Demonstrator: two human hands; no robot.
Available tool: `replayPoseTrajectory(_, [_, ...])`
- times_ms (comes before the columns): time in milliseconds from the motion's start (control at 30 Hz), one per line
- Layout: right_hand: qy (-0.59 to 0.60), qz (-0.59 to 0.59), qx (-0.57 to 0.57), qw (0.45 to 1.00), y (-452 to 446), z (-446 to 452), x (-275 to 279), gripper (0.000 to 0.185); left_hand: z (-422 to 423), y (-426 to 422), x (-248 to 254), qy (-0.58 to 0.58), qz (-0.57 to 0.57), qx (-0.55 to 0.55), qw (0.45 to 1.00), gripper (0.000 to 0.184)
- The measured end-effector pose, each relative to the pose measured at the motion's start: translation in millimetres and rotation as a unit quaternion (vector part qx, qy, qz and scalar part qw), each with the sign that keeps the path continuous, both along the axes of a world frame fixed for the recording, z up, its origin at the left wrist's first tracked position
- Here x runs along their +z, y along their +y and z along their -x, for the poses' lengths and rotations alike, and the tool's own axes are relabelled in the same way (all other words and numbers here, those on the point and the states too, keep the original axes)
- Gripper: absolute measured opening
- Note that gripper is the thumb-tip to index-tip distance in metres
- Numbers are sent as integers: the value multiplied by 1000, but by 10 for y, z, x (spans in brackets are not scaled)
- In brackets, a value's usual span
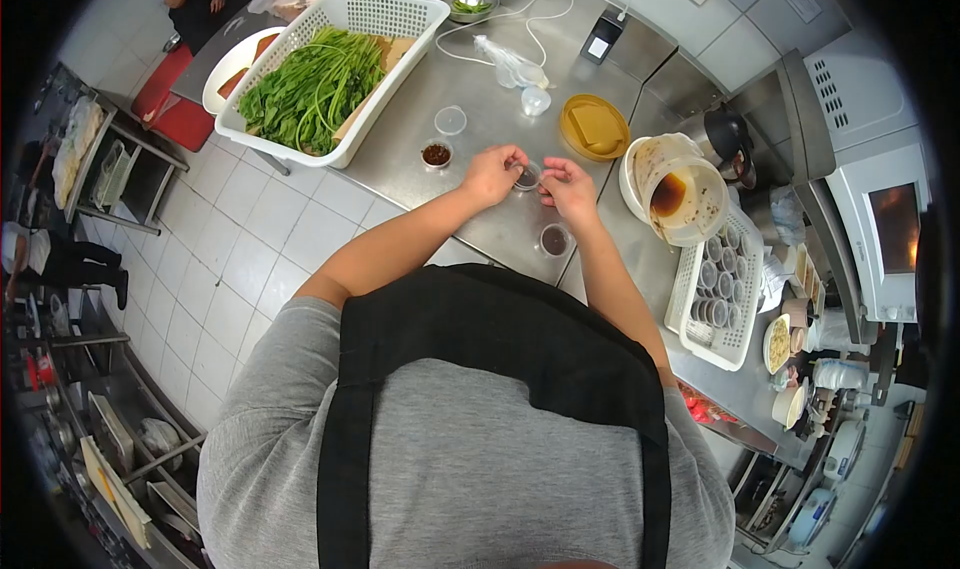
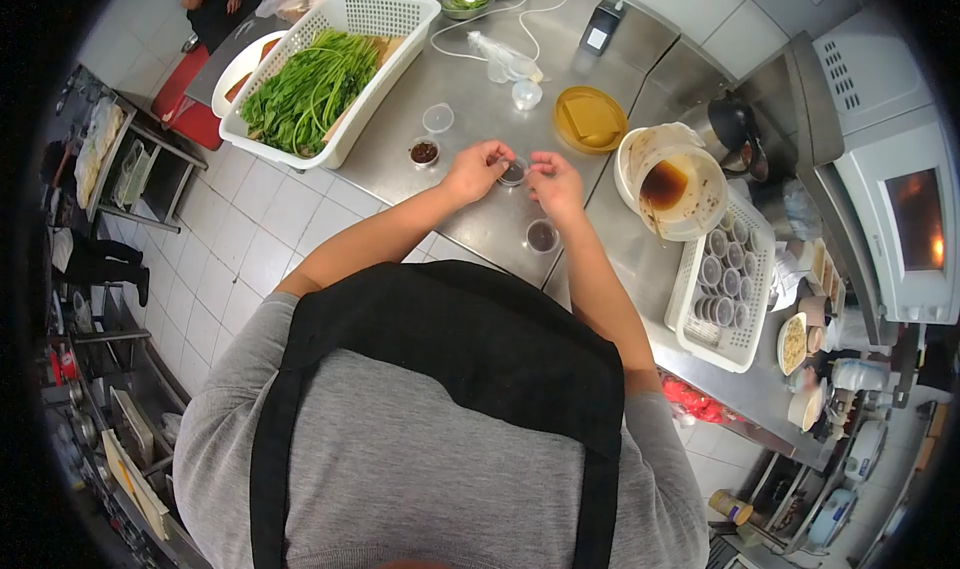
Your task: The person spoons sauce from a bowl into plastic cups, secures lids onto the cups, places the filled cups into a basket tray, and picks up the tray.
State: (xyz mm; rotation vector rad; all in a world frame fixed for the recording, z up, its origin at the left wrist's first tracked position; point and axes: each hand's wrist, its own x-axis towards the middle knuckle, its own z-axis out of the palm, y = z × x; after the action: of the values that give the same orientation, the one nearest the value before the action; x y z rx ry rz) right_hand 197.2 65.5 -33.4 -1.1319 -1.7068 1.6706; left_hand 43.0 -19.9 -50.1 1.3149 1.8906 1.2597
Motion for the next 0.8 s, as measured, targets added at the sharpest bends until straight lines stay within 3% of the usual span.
replayPoseTrajectory(167, [-30, -36, 2, 999, -19, 64, -55, 30, -20, -8, 44, 2, 6, 9, 1000, 25])
replayPoseTrajectory(267, [-67, -14, 27, 997, 17, 119, 56, 27, 9, 83, 114, 17, 78, 49, 996, 32])
replayPoseTrajectory(367, [-129, 2, 62, 990, 148, 203, 133, 25, 126, 294, 122, 80, 173, 2, 982, 36])
replayPoseTrajectory(467, [-215, 8, 107, 971, 309, 319, 205, 25, 245, 541, 206, 141, 301, -140, 933, 35])
replayPoseTrajectory(567, [-283, 11, 154, 946, 403, 435, 255, 26, 198, 589, 388, 132, 371, -158, 906, 34])
replayPoseTrajectory(800, [-298, 57, 165, 939, 479, 522, 236, 24, 193, 549, 277, 113, 340, -133, 924, 34])
